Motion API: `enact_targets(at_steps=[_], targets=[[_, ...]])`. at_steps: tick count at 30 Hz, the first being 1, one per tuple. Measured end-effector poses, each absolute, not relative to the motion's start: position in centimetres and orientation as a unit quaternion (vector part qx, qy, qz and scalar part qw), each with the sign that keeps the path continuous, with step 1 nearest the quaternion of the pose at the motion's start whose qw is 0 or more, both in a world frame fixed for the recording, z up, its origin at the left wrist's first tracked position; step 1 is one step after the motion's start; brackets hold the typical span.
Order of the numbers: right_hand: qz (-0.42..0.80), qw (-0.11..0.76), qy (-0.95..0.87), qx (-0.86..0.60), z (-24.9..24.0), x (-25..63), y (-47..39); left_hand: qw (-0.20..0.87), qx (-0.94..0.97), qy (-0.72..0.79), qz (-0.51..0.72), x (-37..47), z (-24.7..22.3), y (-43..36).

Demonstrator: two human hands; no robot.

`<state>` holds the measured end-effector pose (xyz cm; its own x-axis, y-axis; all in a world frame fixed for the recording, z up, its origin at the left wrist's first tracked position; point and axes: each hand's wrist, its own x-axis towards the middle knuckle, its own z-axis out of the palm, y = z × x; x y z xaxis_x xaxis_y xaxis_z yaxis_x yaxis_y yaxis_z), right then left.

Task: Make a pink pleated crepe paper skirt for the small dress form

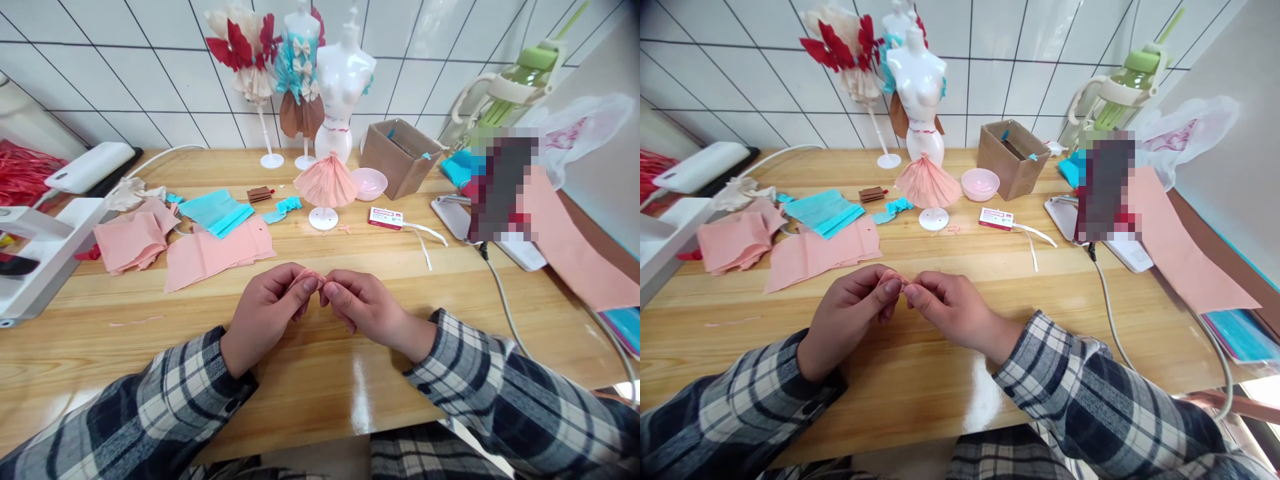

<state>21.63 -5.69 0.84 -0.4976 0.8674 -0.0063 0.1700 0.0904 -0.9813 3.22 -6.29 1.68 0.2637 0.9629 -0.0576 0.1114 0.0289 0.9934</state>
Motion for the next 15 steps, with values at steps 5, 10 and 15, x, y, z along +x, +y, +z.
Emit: enact_targets(at_steps=[5, 10, 15], targets=[[0.554, 0.317, -0.652, -0.409, 1.03, 21.65, -5.37, 0.534, 0.576, 0.478, 0.394, 3.16, 1.66, -6.24], [0.559, 0.377, -0.591, -0.442, 1.35, 21.96, -5.03, 0.545, 0.555, 0.482, 0.404, 3.27, 1.55, -6.04], [0.526, 0.360, -0.613, -0.468, 1.52, 21.78, -5.04, 0.532, 0.577, 0.506, 0.359, 3.57, 1.70, -6.17]])
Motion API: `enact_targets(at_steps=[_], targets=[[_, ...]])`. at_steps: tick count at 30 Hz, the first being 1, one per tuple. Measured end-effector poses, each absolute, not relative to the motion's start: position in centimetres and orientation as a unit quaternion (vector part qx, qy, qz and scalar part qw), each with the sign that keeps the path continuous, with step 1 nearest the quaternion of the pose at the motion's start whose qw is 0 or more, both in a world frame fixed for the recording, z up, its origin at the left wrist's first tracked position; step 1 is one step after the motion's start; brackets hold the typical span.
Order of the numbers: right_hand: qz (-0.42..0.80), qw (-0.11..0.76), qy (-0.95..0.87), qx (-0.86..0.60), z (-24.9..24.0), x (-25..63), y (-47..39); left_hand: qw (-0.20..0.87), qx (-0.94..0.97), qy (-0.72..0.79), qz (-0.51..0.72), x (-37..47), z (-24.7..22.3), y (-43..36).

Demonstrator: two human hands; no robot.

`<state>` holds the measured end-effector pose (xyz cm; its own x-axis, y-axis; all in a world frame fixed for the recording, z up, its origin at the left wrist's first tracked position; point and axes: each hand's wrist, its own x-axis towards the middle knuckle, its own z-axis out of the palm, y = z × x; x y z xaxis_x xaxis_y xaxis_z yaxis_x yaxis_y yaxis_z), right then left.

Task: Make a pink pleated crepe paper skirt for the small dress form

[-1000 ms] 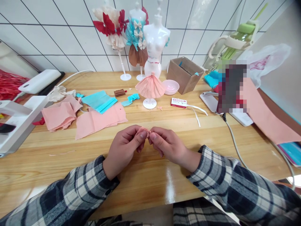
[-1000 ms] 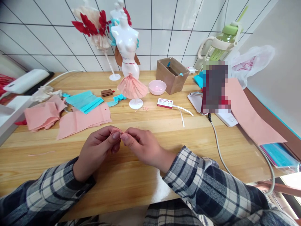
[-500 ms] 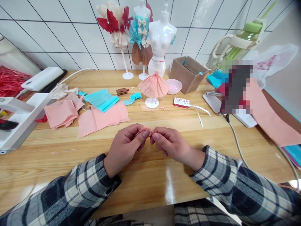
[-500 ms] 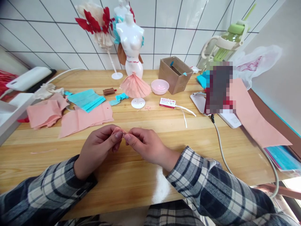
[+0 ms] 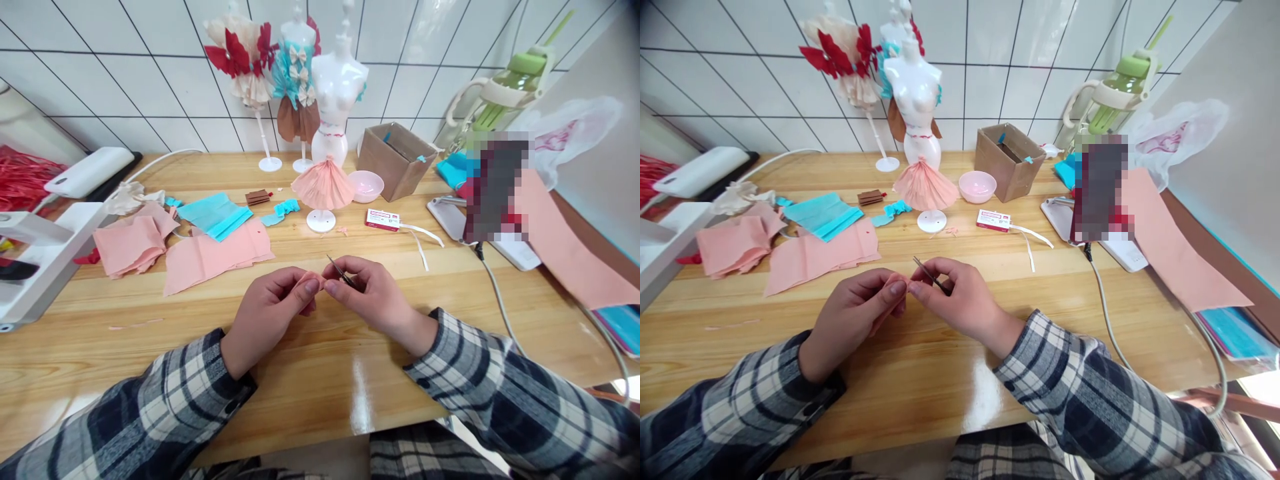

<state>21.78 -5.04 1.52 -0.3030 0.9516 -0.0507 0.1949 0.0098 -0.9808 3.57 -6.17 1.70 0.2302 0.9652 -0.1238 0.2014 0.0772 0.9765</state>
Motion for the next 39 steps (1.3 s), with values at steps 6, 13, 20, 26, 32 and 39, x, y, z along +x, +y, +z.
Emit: enact_targets(at_steps=[6, 13, 20, 26, 32, 39], targets=[[0.473, 0.349, -0.643, -0.490, 1.6, 21.9, -4.8, 0.513, 0.614, 0.516, 0.308, 3.6, 2.2, -5.9], [0.488, 0.322, -0.654, -0.480, 1.4, 22.0, -4.7, 0.544, 0.609, 0.502, 0.284, 3.2, 2.5, -5.5], [0.453, 0.335, -0.681, -0.469, 1.6, 22.7, -4.7, 0.574, 0.560, 0.488, 0.343, 2.5, 2.1, -5.1], [0.398, 0.259, -0.763, -0.440, 1.5, 23.2, -4.5, 0.597, 0.534, 0.469, 0.372, 2.0, 1.7, -4.9], [0.417, 0.257, -0.759, -0.429, 1.4, 23.0, -4.7, 0.600, 0.557, 0.455, 0.352, 2.1, 1.5, -5.0], [0.433, 0.275, -0.746, -0.425, 1.4, 22.9, -4.7, 0.606, 0.551, 0.457, 0.346, 2.4, 1.8, -5.1]])
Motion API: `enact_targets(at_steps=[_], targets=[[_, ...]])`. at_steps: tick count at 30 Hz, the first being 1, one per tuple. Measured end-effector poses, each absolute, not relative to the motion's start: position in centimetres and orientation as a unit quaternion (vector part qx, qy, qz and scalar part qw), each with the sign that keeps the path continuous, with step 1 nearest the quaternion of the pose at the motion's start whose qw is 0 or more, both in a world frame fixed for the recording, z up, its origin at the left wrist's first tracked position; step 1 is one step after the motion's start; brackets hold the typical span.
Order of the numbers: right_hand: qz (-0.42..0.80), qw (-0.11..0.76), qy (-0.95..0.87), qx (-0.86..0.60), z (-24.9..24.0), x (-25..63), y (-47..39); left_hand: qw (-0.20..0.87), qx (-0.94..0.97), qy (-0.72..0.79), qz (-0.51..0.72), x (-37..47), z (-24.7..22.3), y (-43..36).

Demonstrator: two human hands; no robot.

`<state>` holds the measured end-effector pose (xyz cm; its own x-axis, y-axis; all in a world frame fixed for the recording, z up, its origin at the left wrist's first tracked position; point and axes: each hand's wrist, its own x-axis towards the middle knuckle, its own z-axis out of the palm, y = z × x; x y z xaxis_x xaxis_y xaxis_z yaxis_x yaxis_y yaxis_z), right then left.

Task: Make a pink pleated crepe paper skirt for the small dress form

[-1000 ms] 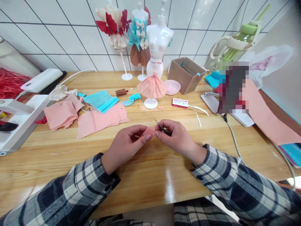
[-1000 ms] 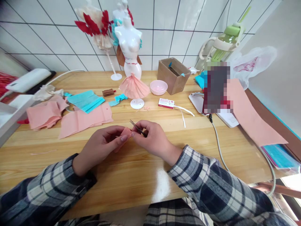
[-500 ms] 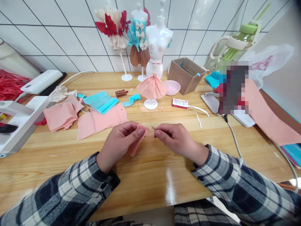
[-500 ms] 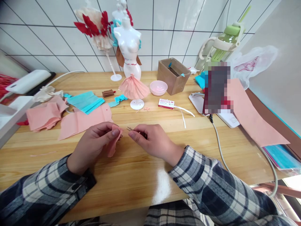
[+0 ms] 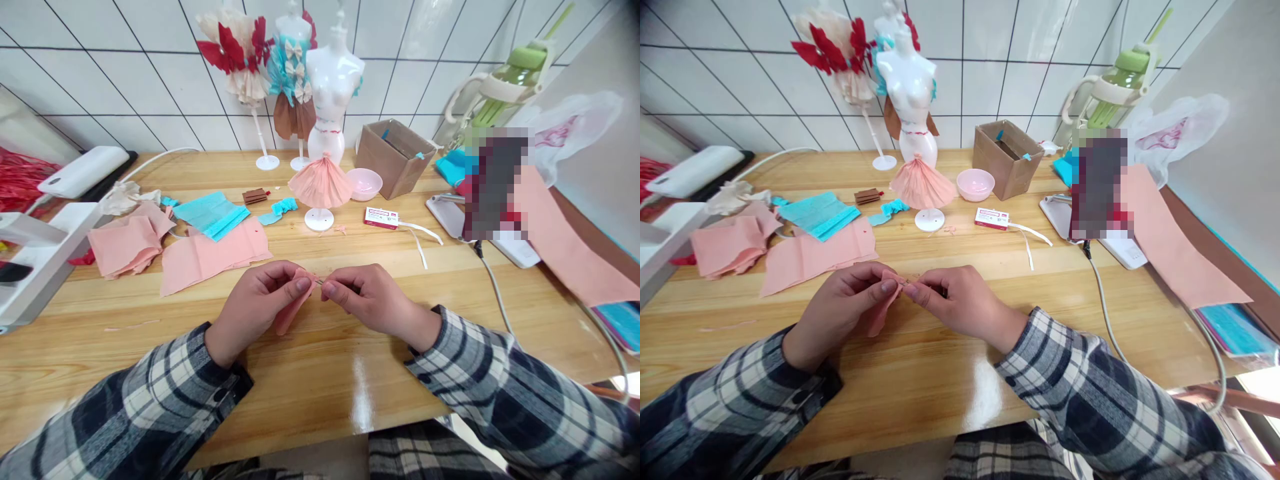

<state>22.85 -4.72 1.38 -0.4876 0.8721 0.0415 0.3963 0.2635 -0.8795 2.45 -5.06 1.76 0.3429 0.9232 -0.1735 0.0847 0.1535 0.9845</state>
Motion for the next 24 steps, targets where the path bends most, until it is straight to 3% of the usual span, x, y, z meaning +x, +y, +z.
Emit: enact_targets(at_steps=[24], targets=[[0.490, 0.272, -0.717, -0.414, 1.29, 22.85, -4.67, 0.589, 0.564, 0.450, 0.364, 2.64, 1.71, -4.91]])
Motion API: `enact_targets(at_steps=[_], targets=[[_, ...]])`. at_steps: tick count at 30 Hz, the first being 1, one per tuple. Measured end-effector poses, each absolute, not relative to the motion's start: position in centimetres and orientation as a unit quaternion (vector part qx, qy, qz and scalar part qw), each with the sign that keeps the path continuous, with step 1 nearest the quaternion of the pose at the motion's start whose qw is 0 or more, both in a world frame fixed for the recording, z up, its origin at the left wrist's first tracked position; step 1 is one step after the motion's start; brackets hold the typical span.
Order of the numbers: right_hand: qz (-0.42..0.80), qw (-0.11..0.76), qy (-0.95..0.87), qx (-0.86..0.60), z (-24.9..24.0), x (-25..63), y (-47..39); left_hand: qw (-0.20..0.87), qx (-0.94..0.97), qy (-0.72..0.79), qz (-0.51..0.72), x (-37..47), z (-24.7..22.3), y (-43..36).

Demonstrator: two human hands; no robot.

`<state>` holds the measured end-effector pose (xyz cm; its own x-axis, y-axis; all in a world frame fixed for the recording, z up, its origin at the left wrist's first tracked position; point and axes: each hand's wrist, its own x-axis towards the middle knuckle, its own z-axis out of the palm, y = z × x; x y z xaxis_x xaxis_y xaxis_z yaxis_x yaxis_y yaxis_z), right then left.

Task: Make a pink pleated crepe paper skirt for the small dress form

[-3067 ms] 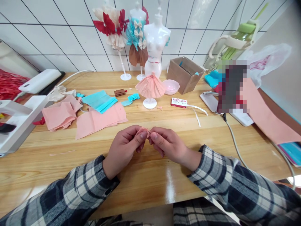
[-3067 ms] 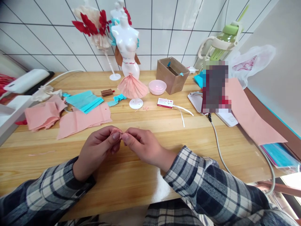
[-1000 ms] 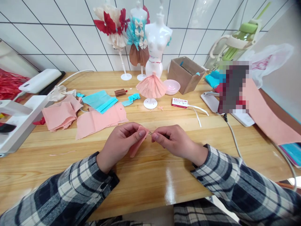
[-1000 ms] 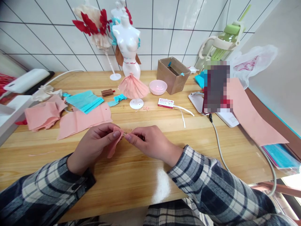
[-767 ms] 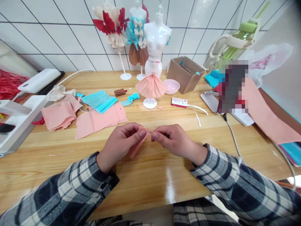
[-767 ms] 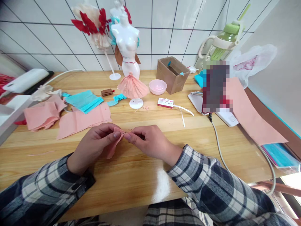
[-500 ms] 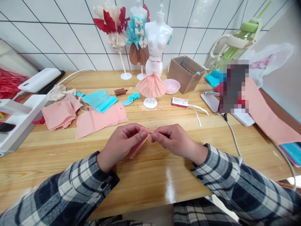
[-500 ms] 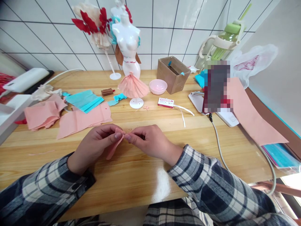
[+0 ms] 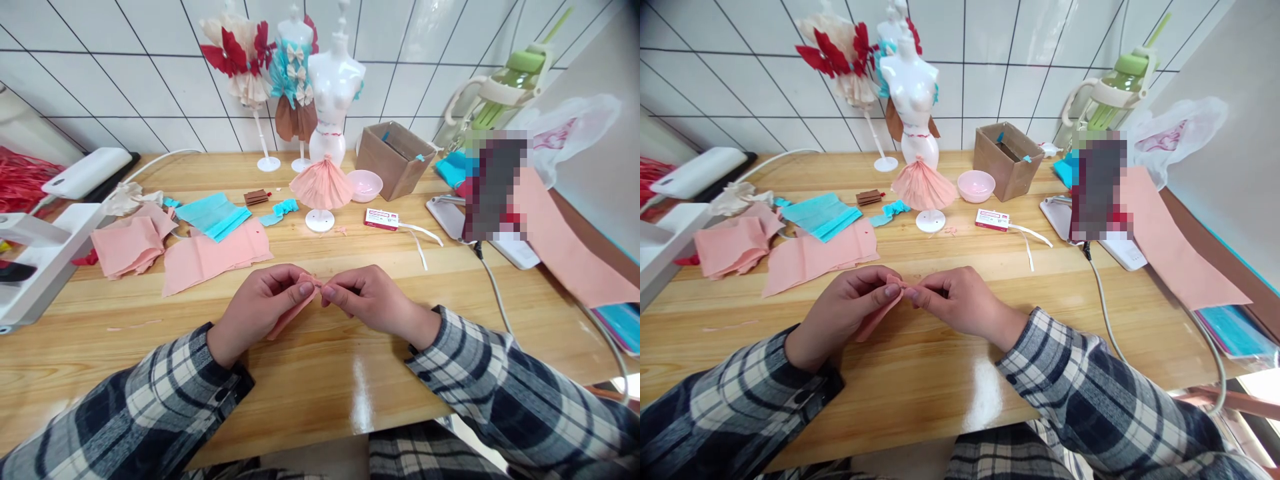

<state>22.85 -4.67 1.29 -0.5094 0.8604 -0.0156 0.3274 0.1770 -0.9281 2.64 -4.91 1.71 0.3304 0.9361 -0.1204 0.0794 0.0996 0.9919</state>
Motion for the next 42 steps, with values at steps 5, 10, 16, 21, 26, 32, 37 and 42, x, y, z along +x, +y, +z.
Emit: enact_targets(at_steps=[5, 10, 16, 21, 26, 32, 37, 42], targets=[[0.501, 0.249, -0.718, -0.415, 1.2, 23.1, -4.4, 0.611, 0.557, 0.438, 0.353, 2.3, 1.5, -4.6], [0.509, 0.236, -0.719, -0.411, 1.2, 23.2, -4.1, 0.602, 0.565, 0.459, 0.329, 2.3, 2.1, -4.7], [0.490, 0.267, -0.714, -0.423, 0.8, 22.6, -4.6, 0.569, 0.571, 0.483, 0.342, 2.6, 2.5, -4.9], [0.457, 0.302, -0.703, -0.454, 0.2, 21.5, -5.2, 0.557, 0.537, 0.510, 0.375, 3.0, 2.2, -5.4], [0.455, 0.333, -0.683, -0.464, 0.1, 20.8, -5.6, 0.558, 0.508, 0.519, 0.402, 3.4, 2.0, -5.9], [0.478, 0.363, -0.641, -0.479, 0.3, 20.1, -6.1, 0.534, 0.513, 0.518, 0.429, 3.9, 2.1, -6.2], [0.481, 0.378, -0.629, -0.480, 0.3, 19.7, -6.4, 0.537, 0.498, 0.525, 0.433, 4.4, 2.6, -6.6], [0.493, 0.386, -0.616, -0.478, 0.4, 19.6, -6.6, 0.527, 0.499, 0.525, 0.444, 4.4, 2.7, -6.5]])
